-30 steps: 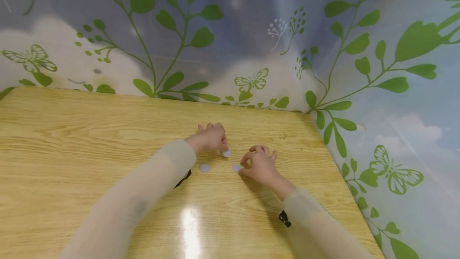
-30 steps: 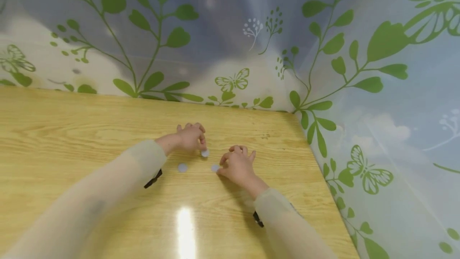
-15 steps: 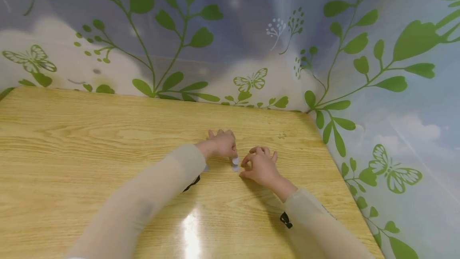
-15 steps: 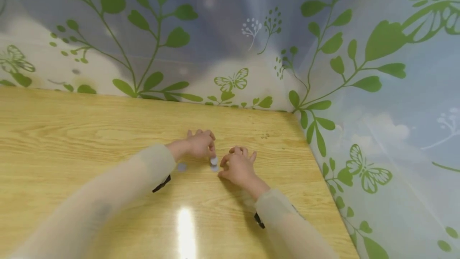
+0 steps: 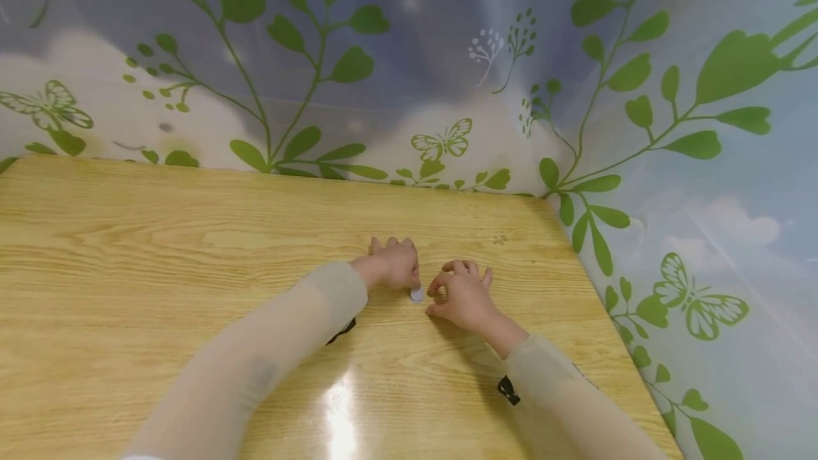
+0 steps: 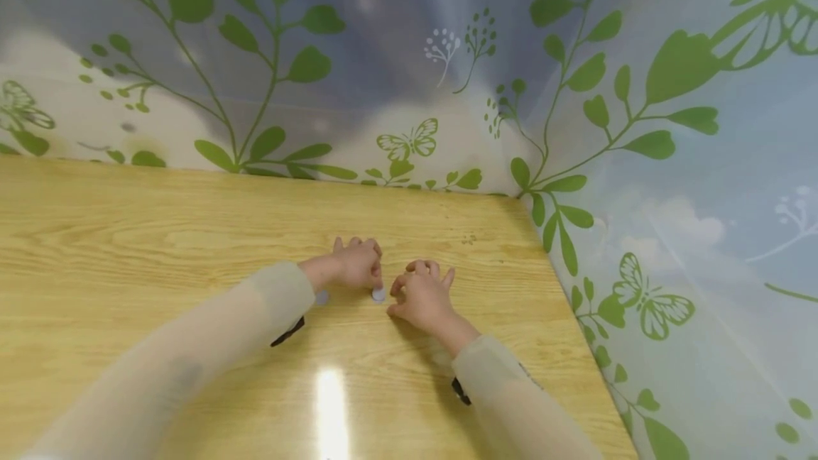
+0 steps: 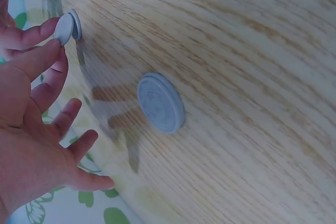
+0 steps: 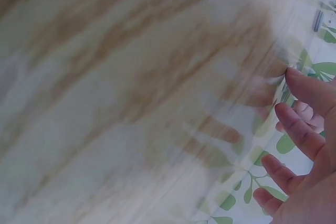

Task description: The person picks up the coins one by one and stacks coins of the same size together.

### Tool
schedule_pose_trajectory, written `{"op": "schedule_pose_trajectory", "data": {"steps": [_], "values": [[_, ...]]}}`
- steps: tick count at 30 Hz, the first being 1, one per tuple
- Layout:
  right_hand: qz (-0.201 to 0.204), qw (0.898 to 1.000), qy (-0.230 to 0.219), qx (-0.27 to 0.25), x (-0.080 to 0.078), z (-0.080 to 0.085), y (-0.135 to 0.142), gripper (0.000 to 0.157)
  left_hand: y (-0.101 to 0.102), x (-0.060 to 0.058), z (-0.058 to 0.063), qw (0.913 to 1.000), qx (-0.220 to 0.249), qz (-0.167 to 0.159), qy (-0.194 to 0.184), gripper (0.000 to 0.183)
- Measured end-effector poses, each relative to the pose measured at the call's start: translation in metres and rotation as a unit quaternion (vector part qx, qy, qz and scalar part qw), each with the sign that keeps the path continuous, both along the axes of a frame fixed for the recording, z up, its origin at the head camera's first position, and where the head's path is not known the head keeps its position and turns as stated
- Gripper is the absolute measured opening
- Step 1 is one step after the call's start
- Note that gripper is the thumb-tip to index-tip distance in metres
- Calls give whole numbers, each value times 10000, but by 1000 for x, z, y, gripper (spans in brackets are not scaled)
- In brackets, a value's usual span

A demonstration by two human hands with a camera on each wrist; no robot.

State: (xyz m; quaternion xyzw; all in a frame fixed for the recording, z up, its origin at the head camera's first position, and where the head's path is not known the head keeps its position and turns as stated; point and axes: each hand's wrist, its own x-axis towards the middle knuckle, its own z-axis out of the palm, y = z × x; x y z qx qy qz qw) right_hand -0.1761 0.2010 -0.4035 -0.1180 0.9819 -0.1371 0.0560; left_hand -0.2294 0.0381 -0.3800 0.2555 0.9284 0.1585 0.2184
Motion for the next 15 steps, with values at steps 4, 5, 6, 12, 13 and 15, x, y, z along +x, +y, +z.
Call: {"op": "schedule_pose_trajectory", "data": {"steps": [4,5,6,12,13,15], "values": [[22,10000,-27,22,0,0,-1,19,1,1,-3,9999,-82,-3,66,21],[19,10000,-34,24,0,0,-1,19,2,1,-4,9999,-111,-6,94,21],[13,10000,-40,23,0,0,-2,19,2,1,-5,9998,-137,-2,117,20],[10,9999,-123,-18,0,1,-2,18,-1,1,-10,9999,-29,35,119,18],[13,9999,-136,-39,0,1,-2,17,-2,1,-10,9999,15,28,109,18],[13,9999,-135,-85,0,2,-2,16,-5,1,-10,9999,81,-8,90,16]]}}
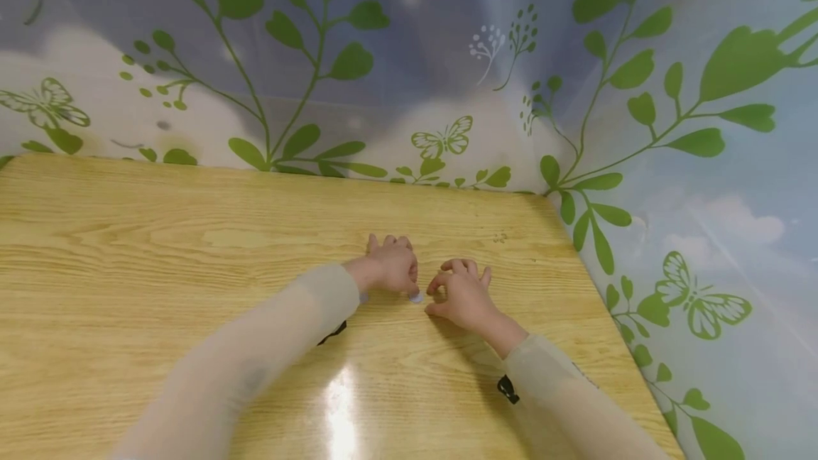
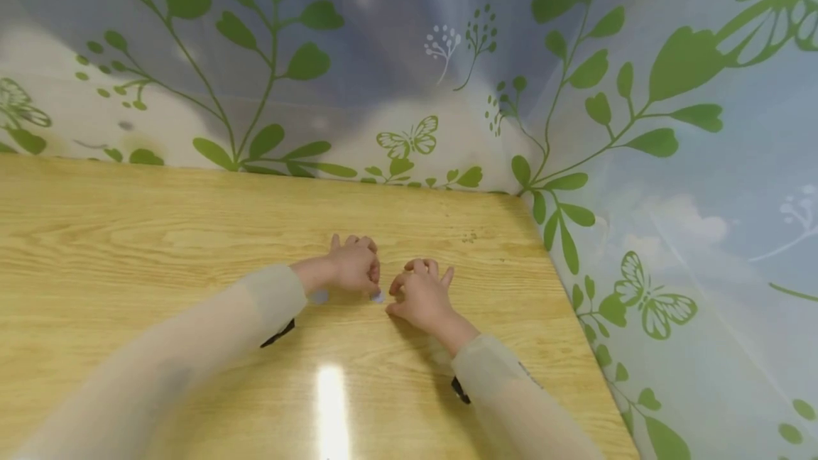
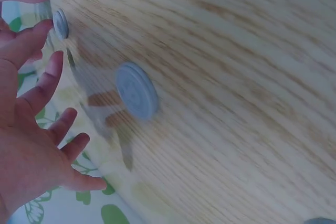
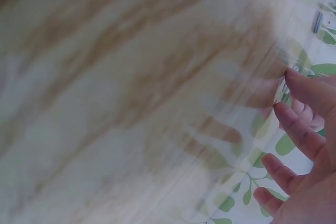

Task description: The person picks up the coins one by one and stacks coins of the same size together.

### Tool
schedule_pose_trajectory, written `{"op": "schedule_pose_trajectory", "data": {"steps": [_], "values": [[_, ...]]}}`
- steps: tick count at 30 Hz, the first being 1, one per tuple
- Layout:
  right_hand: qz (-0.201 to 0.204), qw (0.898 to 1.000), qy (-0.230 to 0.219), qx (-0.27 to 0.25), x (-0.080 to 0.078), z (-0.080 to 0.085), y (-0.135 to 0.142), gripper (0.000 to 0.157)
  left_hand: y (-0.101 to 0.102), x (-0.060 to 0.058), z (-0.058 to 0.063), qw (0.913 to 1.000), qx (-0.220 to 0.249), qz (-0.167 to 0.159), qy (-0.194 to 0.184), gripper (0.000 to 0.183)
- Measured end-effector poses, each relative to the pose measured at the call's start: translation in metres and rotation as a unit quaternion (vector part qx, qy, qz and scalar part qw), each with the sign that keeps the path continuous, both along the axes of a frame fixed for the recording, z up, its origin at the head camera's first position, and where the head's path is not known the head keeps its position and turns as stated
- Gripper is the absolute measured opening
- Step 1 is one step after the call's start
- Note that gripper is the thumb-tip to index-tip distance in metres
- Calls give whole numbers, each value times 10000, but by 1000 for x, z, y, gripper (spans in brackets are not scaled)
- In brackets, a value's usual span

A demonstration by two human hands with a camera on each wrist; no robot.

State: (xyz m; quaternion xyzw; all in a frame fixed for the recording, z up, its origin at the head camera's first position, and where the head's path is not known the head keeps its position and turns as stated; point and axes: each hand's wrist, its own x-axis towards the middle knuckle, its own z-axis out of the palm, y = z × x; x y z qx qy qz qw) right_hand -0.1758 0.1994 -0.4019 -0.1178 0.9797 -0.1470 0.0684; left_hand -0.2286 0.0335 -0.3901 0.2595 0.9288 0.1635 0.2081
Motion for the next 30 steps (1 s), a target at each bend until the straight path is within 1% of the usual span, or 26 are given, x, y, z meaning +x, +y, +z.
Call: {"op": "schedule_pose_trajectory", "data": {"steps": [6,11,15,20,25,30], "values": [[34,9999,74,-129,1,-1,-1,12,-5,3,-1,9998,72,-172,16,12],[92,9996,202,-145,2,-2,-3,8,-3,4,-3,9998,119,-171,-2,11],[82,9995,280,-92,1,-2,-6,8,-2,5,-4,9998,102,-168,18,12],[59,9997,241,-36,0,-2,-8,11,-5,6,-3,9997,121,-209,18,12],[94,9998,159,60,-2,-3,-9,20,-10,6,2,9996,256,-116,-3,14],[96,9998,151,83,-2,-3,-11,18,-14,5,5,9996,296,-17,44,18]]}}
